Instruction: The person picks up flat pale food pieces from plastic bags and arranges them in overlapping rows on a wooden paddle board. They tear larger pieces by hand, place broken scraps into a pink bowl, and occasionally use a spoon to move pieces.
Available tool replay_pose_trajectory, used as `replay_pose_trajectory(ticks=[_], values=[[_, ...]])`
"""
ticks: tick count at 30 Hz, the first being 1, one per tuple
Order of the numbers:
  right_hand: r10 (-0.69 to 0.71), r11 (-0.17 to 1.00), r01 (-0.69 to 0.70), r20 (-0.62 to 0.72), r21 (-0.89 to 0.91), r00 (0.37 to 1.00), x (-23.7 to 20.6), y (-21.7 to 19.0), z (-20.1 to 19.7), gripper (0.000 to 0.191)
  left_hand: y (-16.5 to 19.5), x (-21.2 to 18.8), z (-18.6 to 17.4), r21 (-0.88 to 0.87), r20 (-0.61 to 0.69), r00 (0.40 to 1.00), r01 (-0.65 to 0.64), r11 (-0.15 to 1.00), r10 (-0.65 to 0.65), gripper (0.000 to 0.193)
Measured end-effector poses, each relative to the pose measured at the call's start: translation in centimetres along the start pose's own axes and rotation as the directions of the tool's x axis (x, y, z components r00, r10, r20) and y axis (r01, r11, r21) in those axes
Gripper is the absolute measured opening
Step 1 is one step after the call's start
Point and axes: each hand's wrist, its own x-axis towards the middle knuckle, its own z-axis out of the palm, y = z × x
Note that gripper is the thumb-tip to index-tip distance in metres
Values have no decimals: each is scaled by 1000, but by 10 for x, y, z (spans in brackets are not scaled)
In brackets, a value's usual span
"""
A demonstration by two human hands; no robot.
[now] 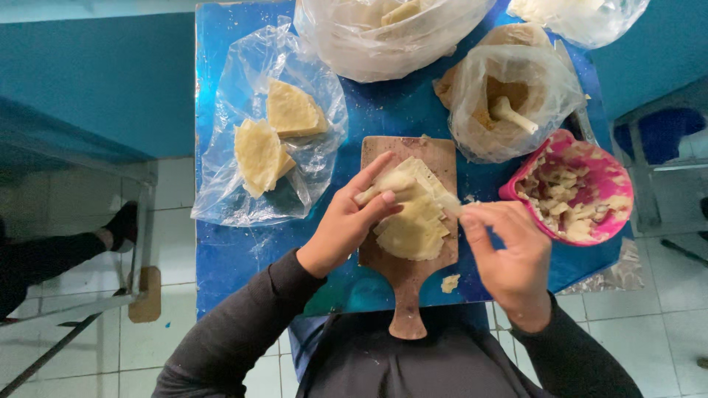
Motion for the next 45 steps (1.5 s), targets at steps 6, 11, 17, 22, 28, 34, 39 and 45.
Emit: replay_pose_trajectory(ticks=[6, 11, 17, 22, 28, 34, 39, 45], values=[[-290, 919, 336, 223, -206, 931, -15, -25, 16, 27, 0, 2, -4, 254, -4, 988, -148, 956, 154, 36], [-325, 908, 373, 242, -189, 914, -19, -32, 21, 29, 4, 3, 0, 161, 34, 978, -208, 965, 205, 60], [-280, 941, 311, 211, -132, 936, -14, -31, 11, 29, 13, -2, 9, 72, 114, 977, -187, 980, 178, 62], [-125, 945, 108, -35, -308, 992, -8, 10, -33, 11, 27, -14, 13, 810, 122, 916, -314, 495, 382, 59], [-22, 751, -4, -32, -661, 999, 15, 80, -104, 28, 46, -28, 11, 964, 117, 880, -212, 160, 460, 60], [-135, 486, 293, 261, -823, 956, 50, 91, -113, 45, 45, -35, 21, 976, -32, 896, 124, -179, 443, 61], [-350, 179, 477, 398, -860, 848, 72, 88, -121, 32, 54, -43, 40, 816, -202, 880, 394, -424, 429, 71], [-173, 346, 499, 469, -794, 866, 68, 106, -121, 34, 67, -50, 70, 833, 99, 848, 216, -510, 521, 61]])
